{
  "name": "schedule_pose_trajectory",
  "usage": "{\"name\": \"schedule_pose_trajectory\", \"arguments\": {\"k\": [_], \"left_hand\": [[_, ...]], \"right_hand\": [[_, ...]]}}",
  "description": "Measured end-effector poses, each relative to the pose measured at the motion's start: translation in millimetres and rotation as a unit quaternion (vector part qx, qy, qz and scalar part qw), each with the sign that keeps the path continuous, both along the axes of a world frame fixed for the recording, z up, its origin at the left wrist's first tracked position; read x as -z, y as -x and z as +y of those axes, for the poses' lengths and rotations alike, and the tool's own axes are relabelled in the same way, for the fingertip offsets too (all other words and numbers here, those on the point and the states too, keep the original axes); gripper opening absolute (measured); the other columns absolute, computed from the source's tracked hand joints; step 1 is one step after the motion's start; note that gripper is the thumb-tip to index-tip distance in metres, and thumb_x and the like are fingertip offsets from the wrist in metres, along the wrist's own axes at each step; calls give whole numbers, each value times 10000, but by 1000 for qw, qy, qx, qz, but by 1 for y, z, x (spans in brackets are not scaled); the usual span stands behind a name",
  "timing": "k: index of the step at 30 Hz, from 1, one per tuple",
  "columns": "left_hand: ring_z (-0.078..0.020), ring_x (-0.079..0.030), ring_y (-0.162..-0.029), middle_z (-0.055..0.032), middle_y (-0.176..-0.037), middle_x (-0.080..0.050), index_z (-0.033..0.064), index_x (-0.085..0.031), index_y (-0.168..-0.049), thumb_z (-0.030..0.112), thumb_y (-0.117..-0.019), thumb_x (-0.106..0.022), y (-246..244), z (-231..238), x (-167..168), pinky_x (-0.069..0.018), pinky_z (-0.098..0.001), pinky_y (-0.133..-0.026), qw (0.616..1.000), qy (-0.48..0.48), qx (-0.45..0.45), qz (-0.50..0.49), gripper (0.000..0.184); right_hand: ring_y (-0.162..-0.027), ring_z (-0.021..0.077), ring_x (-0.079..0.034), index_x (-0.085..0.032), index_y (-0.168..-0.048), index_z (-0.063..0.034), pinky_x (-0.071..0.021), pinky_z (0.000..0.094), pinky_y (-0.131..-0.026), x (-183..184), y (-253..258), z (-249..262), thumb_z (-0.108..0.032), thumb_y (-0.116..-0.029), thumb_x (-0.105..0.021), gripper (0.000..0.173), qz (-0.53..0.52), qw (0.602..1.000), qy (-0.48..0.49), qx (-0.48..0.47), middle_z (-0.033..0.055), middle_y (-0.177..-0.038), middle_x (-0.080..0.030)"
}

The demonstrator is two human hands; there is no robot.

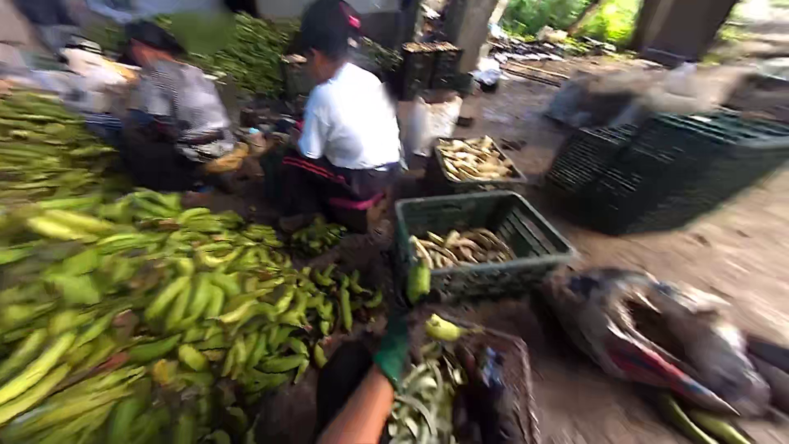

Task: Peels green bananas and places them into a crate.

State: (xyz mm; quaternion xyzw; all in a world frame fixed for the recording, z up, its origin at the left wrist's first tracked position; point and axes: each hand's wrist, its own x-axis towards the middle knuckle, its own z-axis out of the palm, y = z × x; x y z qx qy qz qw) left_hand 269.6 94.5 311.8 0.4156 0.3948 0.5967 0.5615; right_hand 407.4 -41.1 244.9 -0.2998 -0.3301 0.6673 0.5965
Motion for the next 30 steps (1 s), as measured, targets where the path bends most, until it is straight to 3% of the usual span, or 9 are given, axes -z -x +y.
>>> {"name": "schedule_pose_trajectory", "arguments": {"k": [4, 8, 15, 19, 21, 24, 26, 28, 30], "left_hand": [[-150, -696, -856, -97, -981, -699, -34, -510, -1319, 131, -775, -810, -4, -4, -12, -613, -335, -785, 1000, -15, 12, -21, 643], [-146, -691, -856, -75, -978, -689, -8, -512, -1313, 152, -777, -824, -3, -11, -13, -612, -335, -786, 999, -20, 31, -3, 641], [-120, -697, -866, -53, -977, -711, -5, -560, -1256, 137, -724, -862, -4, -25, -13, -603, -296, -792, 991, -45, 124, 23, 627], [-143, -639, -1157, -89, -1217, -702, -4, -681, -1212, 223, -864, -789, 2, -22, 17, -485, -340, -1066, 897, -319, 271, 142, 430], [-213, -639, -1176, -75, -1136, -742, 118, -775, -1094, 216, -914, -693, 3, -17, 24, -438, -436, -1094, 834, -429, 231, 257, 220], [-115, -668, -1081, -93, -1123, -716, -71, -643, -1194, 140, -820, -795, 7, -20, 3, -531, -299, -1004, 927, -231, 230, 183, 457], [-104, -668, -938, -79, -1085, -679, -23, -496, -1381, 135, -880, -716, 5, -15, -20, -579, -293, -842, 976, -29, 179, 122, 569], [-121, -640, -898, -96, -1088, -659, 18, -518, -1389, 174, -1025, -582, 7, -5, -22, -558, -305, -792, 983, 78, 131, 99, 401], [-92, -628, -883, -84, -1049, -657, -1, -594, -1275, 177, -1043, -556, 9, 3, -15, -549, -272, -791, 976, 117, 114, 143, 295]], "right_hand": [[-513, 74, -647, -715, -1143, -257, -552, 221, -476, -5, 5, 12, -692, -927, -533, 518, 49, 998, -36, -24, 1, -714, -725], [-492, 74, -635, -702, -855, -160, -538, 222, -453, -12, 9, 18, -735, -890, -549, 596, 33, 998, -17, -43, -8, -667, -695], [-429, 105, -603, -537, -951, -108, -528, 240, -418, -12, 29, 20, -482, -1075, -384, 423, 13, 994, 19, 103, 2, -590, -644], [-479, 33, -575, -621, -993, -171, -503, 193, -476, 1, 34, 21, -300, -1098, -268, 391, 49, 988, 63, 135, -60, -615, -640], [-464, 27, -515, -621, -892, -150, -452, 178, -461, 10, 35, 18, -225, -1098, -282, 404, 96, 976, 151, 123, -53, -594, -579], [-429, 85, -543, -542, -1049, -104, -445, 206, -387, 23, 23, 2, -499, -1091, -215, 515, 97, 955, 280, 6, 32, -653, -634], [-484, 91, -569, -480, -1188, -106, -476, 230, -425, 19, 19, -12, -480, -1096, -173, 492, -12, 957, 286, -36, 19, -726, -651], [-589, 80, -591, -436, -1306, -56, -534, 271, -535, -1, 22, -22, -269, -1071, -372, 323, -160, 965, 200, 58, -5, -819, -631], [-890, 38, -659, -513, -1366, 37, -580, 249, -799, -13, 18, -24, -265, -986, -599, 493, -266, 951, 26, 157, 12, -1085, -674]]}}
